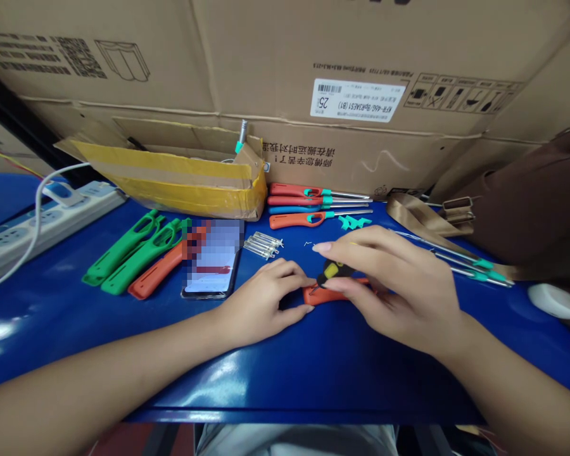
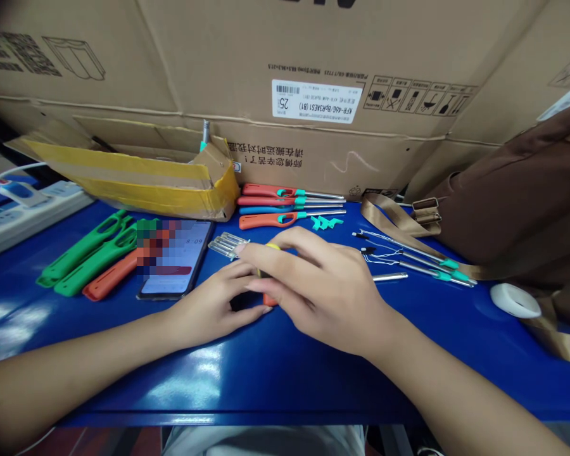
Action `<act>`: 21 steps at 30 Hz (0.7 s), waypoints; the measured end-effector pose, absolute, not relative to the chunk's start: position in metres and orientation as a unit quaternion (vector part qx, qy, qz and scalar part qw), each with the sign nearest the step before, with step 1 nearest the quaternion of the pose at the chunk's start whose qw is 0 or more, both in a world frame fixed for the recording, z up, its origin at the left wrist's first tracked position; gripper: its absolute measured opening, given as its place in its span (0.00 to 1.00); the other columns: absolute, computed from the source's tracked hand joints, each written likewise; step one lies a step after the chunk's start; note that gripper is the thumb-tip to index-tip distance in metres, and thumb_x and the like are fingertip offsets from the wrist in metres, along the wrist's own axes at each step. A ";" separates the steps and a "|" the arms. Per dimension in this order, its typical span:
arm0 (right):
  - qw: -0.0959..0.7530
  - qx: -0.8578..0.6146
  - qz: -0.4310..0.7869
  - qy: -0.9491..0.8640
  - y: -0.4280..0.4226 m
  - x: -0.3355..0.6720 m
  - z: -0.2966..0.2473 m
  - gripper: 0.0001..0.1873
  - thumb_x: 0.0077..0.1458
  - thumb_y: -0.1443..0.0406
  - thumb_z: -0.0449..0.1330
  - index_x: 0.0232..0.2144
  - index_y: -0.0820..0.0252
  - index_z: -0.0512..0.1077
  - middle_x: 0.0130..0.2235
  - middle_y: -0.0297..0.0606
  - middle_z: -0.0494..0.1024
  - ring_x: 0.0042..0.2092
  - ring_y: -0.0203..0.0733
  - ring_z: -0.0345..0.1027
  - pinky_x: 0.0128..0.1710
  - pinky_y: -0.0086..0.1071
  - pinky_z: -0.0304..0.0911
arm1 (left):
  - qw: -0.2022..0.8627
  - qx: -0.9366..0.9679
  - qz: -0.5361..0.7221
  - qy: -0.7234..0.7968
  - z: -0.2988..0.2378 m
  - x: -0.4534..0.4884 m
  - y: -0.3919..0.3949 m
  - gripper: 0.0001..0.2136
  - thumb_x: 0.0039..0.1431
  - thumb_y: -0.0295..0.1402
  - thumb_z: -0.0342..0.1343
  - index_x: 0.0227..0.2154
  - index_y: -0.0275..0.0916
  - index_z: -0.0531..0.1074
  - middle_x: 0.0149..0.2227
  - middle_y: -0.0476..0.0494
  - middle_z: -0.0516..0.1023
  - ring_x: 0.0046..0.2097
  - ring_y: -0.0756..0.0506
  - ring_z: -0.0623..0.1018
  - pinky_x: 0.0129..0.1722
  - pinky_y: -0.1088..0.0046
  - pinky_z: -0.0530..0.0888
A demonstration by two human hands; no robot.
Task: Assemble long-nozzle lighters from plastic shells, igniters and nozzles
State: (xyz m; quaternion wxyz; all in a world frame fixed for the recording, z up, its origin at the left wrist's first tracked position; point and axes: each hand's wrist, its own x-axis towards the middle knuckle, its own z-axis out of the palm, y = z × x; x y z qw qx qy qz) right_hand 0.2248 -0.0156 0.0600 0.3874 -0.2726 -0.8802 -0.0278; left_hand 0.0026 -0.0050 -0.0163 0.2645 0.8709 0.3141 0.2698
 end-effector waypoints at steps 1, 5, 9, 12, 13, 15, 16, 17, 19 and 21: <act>0.387 -0.281 -0.045 -0.877 -0.015 0.225 0.060 0.12 0.63 0.64 0.64 0.49 0.55 0.75 0.39 0.38 0.81 0.37 0.38 0.76 0.36 0.30 0.71 | 0.263 0.871 0.268 0.315 -0.016 0.003 -0.005 0.10 0.63 0.31 0.63 0.46 0.39 0.77 0.45 0.42 0.76 0.49 0.43 0.74 0.54 0.62 0.72; 0.368 -0.289 -0.029 -0.883 -0.012 0.229 0.058 0.21 0.65 0.66 0.59 0.59 0.57 0.69 0.48 0.42 0.81 0.47 0.42 0.77 0.42 0.31 0.73 | 0.252 0.871 0.274 0.320 -0.015 0.003 -0.005 0.13 0.63 0.34 0.64 0.49 0.38 0.77 0.44 0.42 0.76 0.47 0.43 0.75 0.52 0.63 0.74; 0.355 -0.277 0.048 -0.891 -0.010 0.233 0.058 0.29 0.65 0.71 0.53 0.67 0.55 0.60 0.58 0.43 0.76 0.55 0.45 0.73 0.48 0.37 0.74 | 0.247 0.873 0.263 0.329 -0.015 0.003 -0.006 0.13 0.63 0.35 0.63 0.48 0.38 0.77 0.44 0.41 0.77 0.47 0.42 0.75 0.52 0.60 0.74; 0.354 -0.280 0.033 -0.892 -0.011 0.233 0.060 0.21 0.65 0.70 0.57 0.59 0.52 0.69 0.53 0.40 0.79 0.49 0.42 0.76 0.43 0.32 0.74 | 0.241 0.874 0.259 0.333 -0.015 0.003 -0.006 0.12 0.62 0.34 0.63 0.48 0.39 0.77 0.44 0.42 0.77 0.47 0.42 0.76 0.52 0.60 0.74; 0.353 -0.280 0.022 -0.892 -0.012 0.232 0.062 0.18 0.65 0.69 0.58 0.56 0.53 0.70 0.51 0.39 0.80 0.48 0.41 0.77 0.41 0.31 0.74 | 0.239 0.874 0.260 0.333 -0.015 0.004 -0.006 0.12 0.62 0.34 0.63 0.48 0.39 0.77 0.44 0.42 0.77 0.47 0.42 0.76 0.51 0.60 0.74; 0.345 -0.283 -0.004 -0.895 -0.015 0.231 0.064 0.16 0.65 0.68 0.59 0.54 0.54 0.71 0.49 0.39 0.81 0.46 0.40 0.77 0.38 0.30 0.73 | 0.236 0.875 0.264 0.332 -0.015 0.004 -0.007 0.11 0.62 0.33 0.63 0.47 0.39 0.78 0.43 0.42 0.77 0.46 0.42 0.76 0.50 0.60 0.75; 0.339 -0.283 -0.019 -0.897 -0.016 0.230 0.065 0.16 0.65 0.68 0.59 0.54 0.54 0.71 0.48 0.39 0.81 0.46 0.41 0.77 0.38 0.30 0.72 | 0.234 0.875 0.264 0.332 -0.016 0.004 -0.007 0.11 0.62 0.33 0.63 0.47 0.40 0.78 0.43 0.42 0.77 0.46 0.42 0.76 0.50 0.60 0.75; 0.332 -0.283 -0.033 -0.899 -0.017 0.229 0.065 0.16 0.65 0.69 0.59 0.54 0.53 0.71 0.48 0.38 0.81 0.46 0.41 0.77 0.38 0.31 0.72 | 0.233 0.875 0.263 0.332 -0.016 0.005 -0.007 0.10 0.63 0.34 0.63 0.47 0.40 0.78 0.43 0.42 0.77 0.46 0.42 0.76 0.50 0.60 0.75; 0.321 -0.282 -0.051 -0.903 -0.018 0.228 0.065 0.17 0.64 0.69 0.59 0.54 0.52 0.71 0.47 0.37 0.81 0.46 0.42 0.77 0.39 0.32 0.72 | 0.230 0.876 0.262 0.333 -0.016 0.005 -0.007 0.09 0.63 0.34 0.62 0.46 0.42 0.79 0.45 0.42 0.78 0.47 0.41 0.76 0.51 0.59 0.75; 0.316 -0.282 -0.058 -0.904 -0.019 0.228 0.063 0.17 0.64 0.67 0.60 0.55 0.51 0.70 0.46 0.37 0.81 0.45 0.43 0.78 0.40 0.33 0.72 | 0.228 0.877 0.264 0.331 -0.016 0.005 -0.007 0.08 0.63 0.35 0.62 0.44 0.42 0.79 0.47 0.41 0.78 0.49 0.40 0.77 0.53 0.58 0.74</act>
